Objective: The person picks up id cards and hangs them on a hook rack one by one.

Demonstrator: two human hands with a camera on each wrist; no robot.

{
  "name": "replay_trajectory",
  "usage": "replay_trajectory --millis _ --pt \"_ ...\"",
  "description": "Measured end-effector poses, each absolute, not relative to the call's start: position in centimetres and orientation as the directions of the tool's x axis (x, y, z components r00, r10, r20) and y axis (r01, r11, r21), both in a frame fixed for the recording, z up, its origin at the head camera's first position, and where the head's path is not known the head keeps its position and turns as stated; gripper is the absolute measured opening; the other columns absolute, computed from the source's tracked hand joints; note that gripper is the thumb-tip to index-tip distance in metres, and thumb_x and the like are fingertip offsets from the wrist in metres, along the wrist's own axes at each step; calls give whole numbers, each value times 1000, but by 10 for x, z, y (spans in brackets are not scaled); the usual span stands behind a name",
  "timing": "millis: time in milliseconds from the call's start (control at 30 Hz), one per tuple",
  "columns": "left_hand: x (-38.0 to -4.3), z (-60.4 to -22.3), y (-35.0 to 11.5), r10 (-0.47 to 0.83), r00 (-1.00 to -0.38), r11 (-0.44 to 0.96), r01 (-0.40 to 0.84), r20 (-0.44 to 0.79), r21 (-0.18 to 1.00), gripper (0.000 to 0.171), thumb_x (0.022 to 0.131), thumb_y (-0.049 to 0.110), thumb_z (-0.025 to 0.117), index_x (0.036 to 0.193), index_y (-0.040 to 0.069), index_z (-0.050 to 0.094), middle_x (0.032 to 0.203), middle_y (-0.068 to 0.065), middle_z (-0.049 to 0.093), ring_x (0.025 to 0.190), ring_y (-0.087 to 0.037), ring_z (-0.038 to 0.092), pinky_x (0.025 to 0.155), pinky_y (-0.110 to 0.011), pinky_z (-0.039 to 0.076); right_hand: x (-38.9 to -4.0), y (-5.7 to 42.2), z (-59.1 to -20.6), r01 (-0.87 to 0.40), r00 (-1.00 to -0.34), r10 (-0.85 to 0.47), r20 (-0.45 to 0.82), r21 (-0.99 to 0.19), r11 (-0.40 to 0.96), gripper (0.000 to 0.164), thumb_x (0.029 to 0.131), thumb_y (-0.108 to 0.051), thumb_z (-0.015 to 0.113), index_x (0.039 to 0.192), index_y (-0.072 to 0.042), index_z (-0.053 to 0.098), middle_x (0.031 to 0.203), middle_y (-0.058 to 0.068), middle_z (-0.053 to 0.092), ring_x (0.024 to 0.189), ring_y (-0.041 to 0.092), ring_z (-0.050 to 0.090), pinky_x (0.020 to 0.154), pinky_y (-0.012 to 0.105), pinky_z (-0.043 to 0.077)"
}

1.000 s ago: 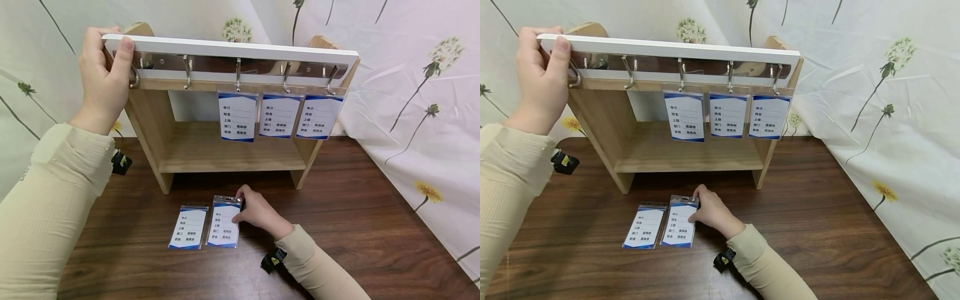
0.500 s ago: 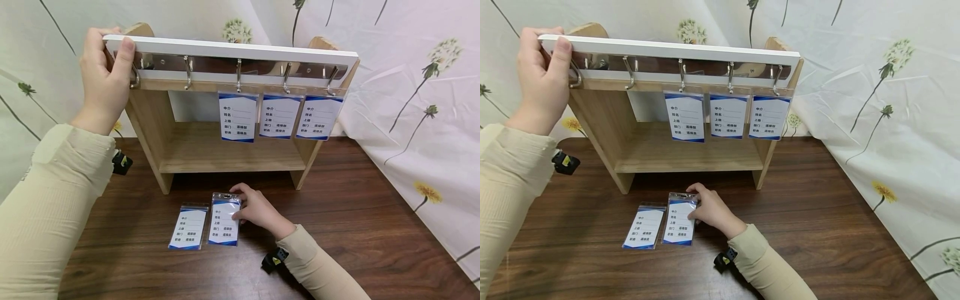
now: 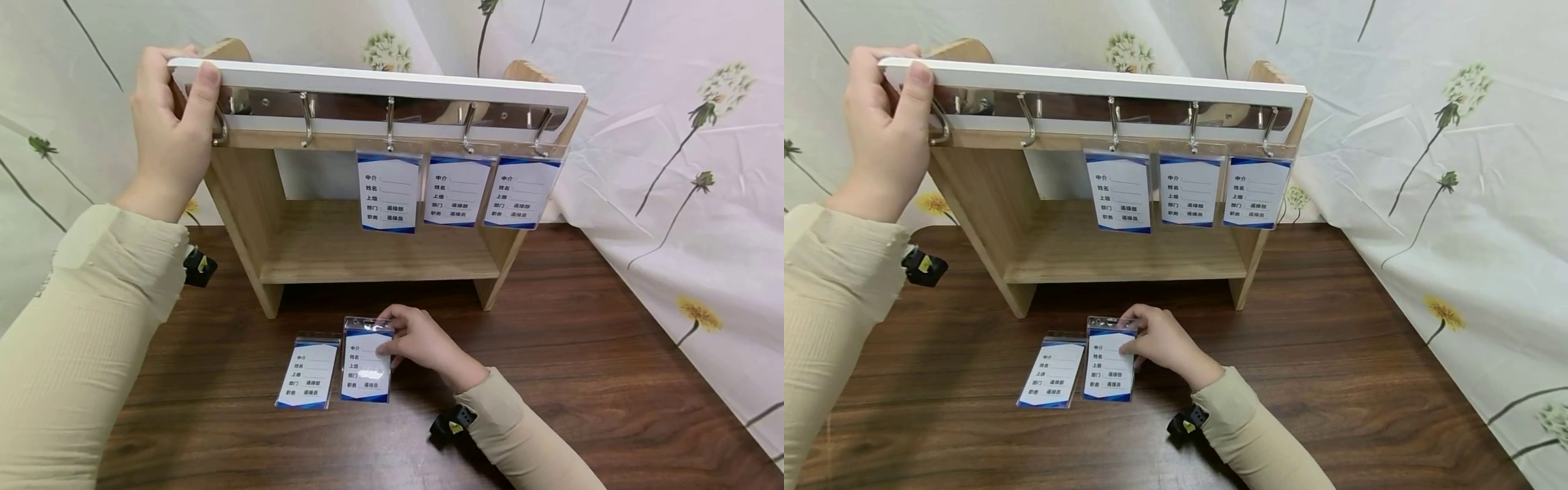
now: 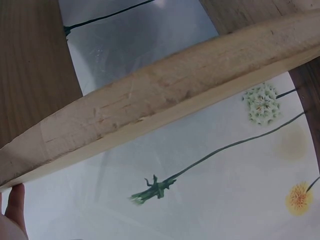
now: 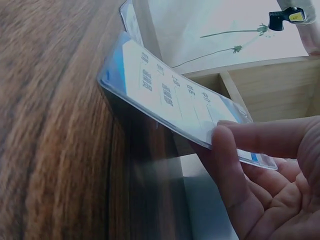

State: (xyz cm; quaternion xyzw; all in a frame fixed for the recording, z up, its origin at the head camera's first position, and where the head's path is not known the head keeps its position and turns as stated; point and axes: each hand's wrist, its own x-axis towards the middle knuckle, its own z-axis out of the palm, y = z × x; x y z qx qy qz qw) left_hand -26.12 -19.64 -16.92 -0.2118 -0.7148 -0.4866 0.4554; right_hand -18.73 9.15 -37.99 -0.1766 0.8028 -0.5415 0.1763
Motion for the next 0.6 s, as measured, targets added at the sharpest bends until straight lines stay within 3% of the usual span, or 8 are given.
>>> replay_trajectory --millis 367,600 --pt "-261 -170 -196 -135 -493 448 743 859 497 13 97 23 56 97 34 50 103 18 51 88 1 46 81 -16 34 -185 92 -370 -93 -853 -517 -64 -958 272 47 85 12 66 129 -3 58 102 23 71 79 19 69 61 36 59" --pt "-259 -168 -195 -147 -504 450 732 851 511 14 98 21 55 96 34 49 96 19 49 87 2 45 79 -16 32 -184 91 -360 -110 -857 -514 -30 -964 240 38 88 7 65 125 1 61 104 25 70 79 19 68 63 39 60"
